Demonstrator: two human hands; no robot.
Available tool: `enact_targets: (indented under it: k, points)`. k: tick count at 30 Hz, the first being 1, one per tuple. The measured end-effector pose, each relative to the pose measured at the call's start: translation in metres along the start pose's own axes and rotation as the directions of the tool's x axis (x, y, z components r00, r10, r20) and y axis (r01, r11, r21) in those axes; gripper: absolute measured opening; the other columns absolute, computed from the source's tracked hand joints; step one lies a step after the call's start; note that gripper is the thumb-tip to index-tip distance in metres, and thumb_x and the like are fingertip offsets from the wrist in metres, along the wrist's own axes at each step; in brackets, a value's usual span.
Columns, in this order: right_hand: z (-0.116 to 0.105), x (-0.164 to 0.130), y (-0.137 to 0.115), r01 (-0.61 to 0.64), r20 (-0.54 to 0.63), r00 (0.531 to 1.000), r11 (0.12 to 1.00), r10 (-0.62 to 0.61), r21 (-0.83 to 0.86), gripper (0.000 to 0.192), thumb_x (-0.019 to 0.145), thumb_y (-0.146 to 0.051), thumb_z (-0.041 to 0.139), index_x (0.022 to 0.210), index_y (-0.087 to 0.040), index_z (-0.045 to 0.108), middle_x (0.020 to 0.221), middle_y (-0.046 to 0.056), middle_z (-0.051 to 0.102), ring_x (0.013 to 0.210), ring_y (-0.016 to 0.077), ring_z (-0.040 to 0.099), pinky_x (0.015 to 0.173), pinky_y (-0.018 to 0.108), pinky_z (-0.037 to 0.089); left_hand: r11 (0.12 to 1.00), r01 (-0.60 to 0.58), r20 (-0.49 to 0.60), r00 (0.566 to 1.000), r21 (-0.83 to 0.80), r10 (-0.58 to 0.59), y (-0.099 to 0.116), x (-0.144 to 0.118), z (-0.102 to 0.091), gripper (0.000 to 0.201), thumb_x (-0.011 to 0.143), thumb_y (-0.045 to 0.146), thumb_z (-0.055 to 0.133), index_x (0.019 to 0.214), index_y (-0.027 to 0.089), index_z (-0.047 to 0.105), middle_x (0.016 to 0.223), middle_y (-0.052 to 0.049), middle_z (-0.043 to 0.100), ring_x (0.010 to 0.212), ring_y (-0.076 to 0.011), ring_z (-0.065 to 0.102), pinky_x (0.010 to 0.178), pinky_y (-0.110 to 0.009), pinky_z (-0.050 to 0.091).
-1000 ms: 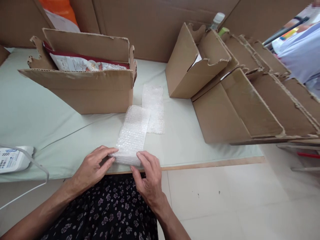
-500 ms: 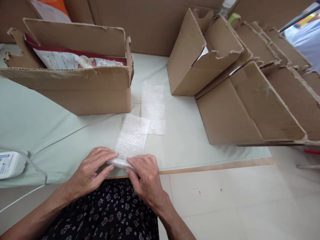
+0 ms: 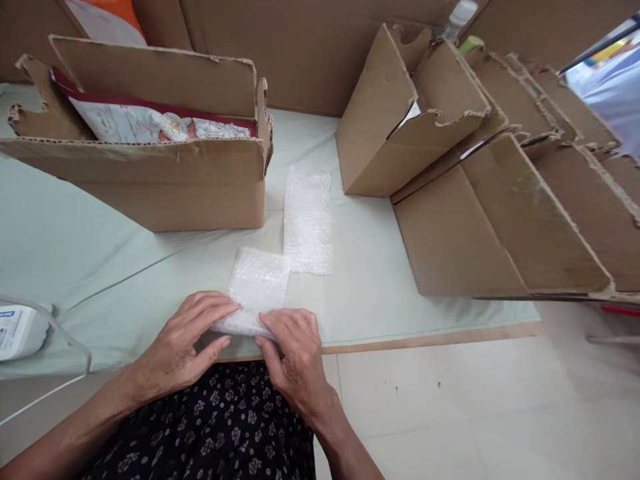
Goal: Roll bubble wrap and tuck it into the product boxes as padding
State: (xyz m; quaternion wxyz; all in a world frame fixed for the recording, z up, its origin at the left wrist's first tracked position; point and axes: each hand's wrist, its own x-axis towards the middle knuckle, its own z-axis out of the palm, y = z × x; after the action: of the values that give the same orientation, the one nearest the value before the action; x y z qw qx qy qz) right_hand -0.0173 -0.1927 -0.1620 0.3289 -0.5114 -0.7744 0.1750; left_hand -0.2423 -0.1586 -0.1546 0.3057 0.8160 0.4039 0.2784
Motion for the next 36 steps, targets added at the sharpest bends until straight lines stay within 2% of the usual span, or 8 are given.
enact_targets:
  k: [10,13,17,22,26,30,33,36]
  points:
    - [0.005,-0.002,0.004,0.056,-0.016,0.998,0.968,-0.061,-0.245,0.041,0.092,-0.021,0.066,0.132,-0.027,0.058,0.135,0.012,0.064,0.125,0.032,0.058,0.097,0.051,0.046,0.976,0.193,-0.193,0.966,0.104,-0.17,-0.008,0.021,0.009,0.028,0.097,0.027,0.056,0.123,0.017,0.062,0.101,-0.009,0.07,0.093,-0.0231,0.062,0.086,-0.042,0.053]
    - [0.009,0.009,0.007,0.039,-0.041,0.998,0.983,-0.047,-0.182,0.036,0.095,-0.015,0.06,0.128,-0.026,0.059,0.121,0.009,0.072,0.112,0.0276,0.065,0.091,0.046,0.048,0.938,0.336,-0.219,0.912,-0.086,-0.347,-0.004,0.019,0.009,0.038,0.094,0.032,0.061,0.13,0.02,0.058,0.106,-0.008,0.067,0.091,-0.0206,0.064,0.078,-0.036,0.056]
    - [0.009,0.021,0.002,-0.055,-0.131,0.99,0.998,0.06,0.037,0.029,0.096,-0.018,0.06,0.124,-0.025,0.062,0.104,0.006,0.075,0.096,0.0233,0.068,0.084,0.042,0.052,0.725,0.46,-0.074,0.818,-0.513,-0.571,0.005,0.006,0.002,0.062,0.09,0.036,0.065,0.146,0.023,0.04,0.125,-0.012,0.063,0.103,-0.0214,0.068,0.082,-0.034,0.06]
    - [0.01,0.019,-0.01,-0.155,-0.009,0.987,0.958,0.162,0.24,0.023,0.097,-0.022,0.06,0.118,-0.027,0.065,0.103,0.004,0.074,0.098,0.0216,0.067,0.083,0.039,0.057,0.512,0.433,0.066,0.807,-0.742,-0.586,0.01,0.003,0.003,0.079,0.089,0.041,0.064,0.154,0.021,0.023,0.137,-0.016,0.06,0.117,-0.0255,0.065,0.098,-0.039,0.055]
    - [0.002,0.016,-0.005,-0.182,-0.009,0.982,0.957,0.189,0.227,0.023,0.093,-0.023,0.062,0.115,-0.025,0.066,0.14,0.01,0.061,0.127,0.0274,0.06,0.098,0.043,0.056,0.432,0.406,0.105,0.815,-0.805,-0.57,0.01,0.009,0.008,0.079,0.09,0.038,0.064,0.156,0.021,0.025,0.117,-0.01,0.066,0.098,-0.0191,0.067,0.088,-0.031,0.055]
    - [-0.012,0.026,0.003,-0.201,0.15,0.974,0.948,0.167,0.246,0.055,0.09,-0.025,0.066,0.143,-0.025,0.051,0.138,0.013,0.064,0.119,0.0264,0.066,0.094,0.04,0.058,0.523,0.398,0.106,0.859,-0.754,-0.501,0.009,0.01,0.01,0.071,0.087,0.029,0.068,0.151,0.024,0.038,0.113,-0.006,0.064,0.093,-0.0155,0.064,0.084,-0.026,0.053]
    - [-0.025,0.045,0.004,-0.132,0.293,0.955,0.956,0.052,0.261,0.025,0.091,-0.022,0.064,0.116,-0.025,0.067,0.101,0.005,0.075,0.09,0.0207,0.071,0.078,0.034,0.06,0.618,0.346,0.045,0.893,-0.706,-0.449,0.002,0.007,0.009,0.067,0.086,0.03,0.071,0.148,0.029,0.045,0.116,-0.005,0.062,0.097,-0.0164,0.063,0.088,-0.027,0.052]
    - [-0.051,0.069,0.002,-0.018,0.194,0.98,0.969,-0.031,0.245,0.015,0.092,-0.021,0.064,0.105,-0.026,0.071,0.094,0.002,0.076,0.083,0.0198,0.07,0.072,0.032,0.059,0.669,0.22,-0.089,0.915,-0.71,-0.394,-0.01,0.006,0.005,0.07,0.087,0.04,0.071,0.15,0.032,0.042,0.124,-0.005,0.062,0.111,-0.0211,0.062,0.101,-0.032,0.049]
